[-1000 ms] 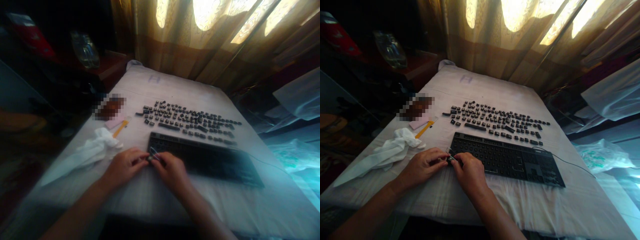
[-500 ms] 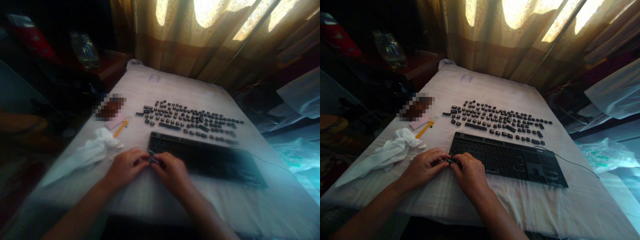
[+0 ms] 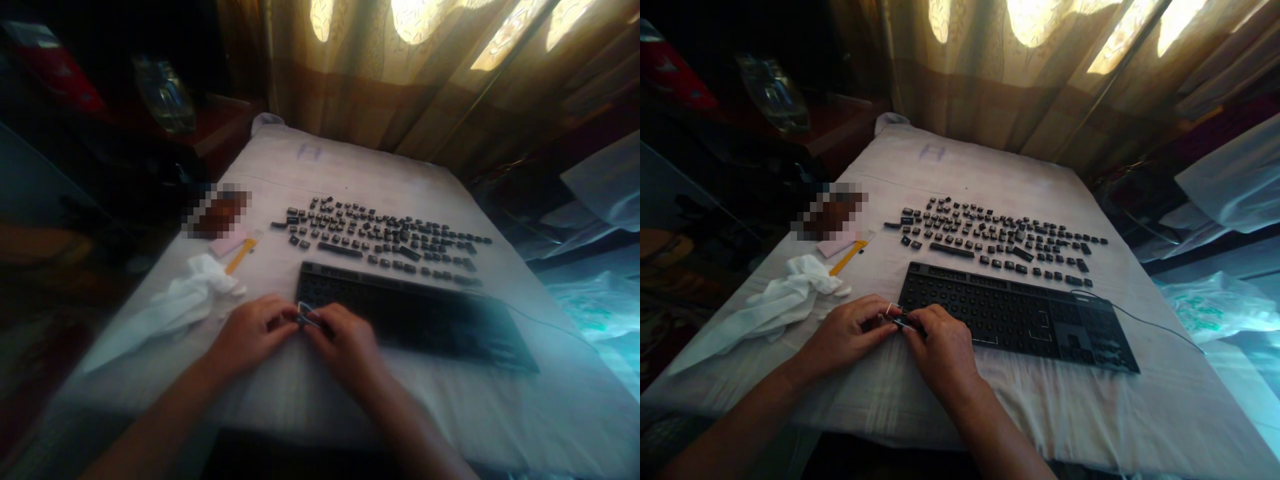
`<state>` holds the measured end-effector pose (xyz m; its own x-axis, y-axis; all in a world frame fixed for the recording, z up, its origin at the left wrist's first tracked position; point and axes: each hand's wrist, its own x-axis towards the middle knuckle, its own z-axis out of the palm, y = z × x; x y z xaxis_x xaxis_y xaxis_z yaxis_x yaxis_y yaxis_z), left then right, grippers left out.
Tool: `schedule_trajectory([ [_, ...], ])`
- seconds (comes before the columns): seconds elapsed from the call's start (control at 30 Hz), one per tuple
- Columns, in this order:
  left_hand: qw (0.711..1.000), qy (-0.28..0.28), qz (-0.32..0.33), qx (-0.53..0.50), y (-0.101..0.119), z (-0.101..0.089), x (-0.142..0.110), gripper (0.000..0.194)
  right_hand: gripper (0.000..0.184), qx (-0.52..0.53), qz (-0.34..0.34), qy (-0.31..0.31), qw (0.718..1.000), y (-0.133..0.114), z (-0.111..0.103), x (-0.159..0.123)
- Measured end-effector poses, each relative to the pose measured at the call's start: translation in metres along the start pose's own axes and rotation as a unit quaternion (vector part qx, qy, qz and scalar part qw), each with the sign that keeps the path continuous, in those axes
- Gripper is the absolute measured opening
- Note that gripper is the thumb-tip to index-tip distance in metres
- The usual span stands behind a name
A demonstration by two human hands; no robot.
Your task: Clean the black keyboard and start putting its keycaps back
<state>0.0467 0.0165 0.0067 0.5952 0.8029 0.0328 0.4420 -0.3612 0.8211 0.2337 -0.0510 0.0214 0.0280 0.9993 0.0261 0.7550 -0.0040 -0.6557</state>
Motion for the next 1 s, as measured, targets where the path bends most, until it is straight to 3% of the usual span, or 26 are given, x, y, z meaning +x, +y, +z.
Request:
schedule_trajectory([
  [0.3, 0.999, -0.033, -0.002, -0.022, 0.0011, -0.0055, 0.0021, 0.019, 0.011, -0.009, -0.004, -0.007, 1.000, -0.0007, -0.0026, 0.0011],
  [0.83, 0.999, -0.031, -0.026, 0.005, 0.0046, -0.0046, 0.0035, 0.014, 0.012, -0.036, -0.009, -0.021, 0.999, -0.0022, -0.0043, 0.0045],
  [1.0, 1.000, -0.027, -0.005, -0.009, 0.0026, -0.0043, 0.0025, 0.016, 0.015, -0.032, -0.006, -0.043, 0.999, -0.0027, -0.0076, 0.0048],
])
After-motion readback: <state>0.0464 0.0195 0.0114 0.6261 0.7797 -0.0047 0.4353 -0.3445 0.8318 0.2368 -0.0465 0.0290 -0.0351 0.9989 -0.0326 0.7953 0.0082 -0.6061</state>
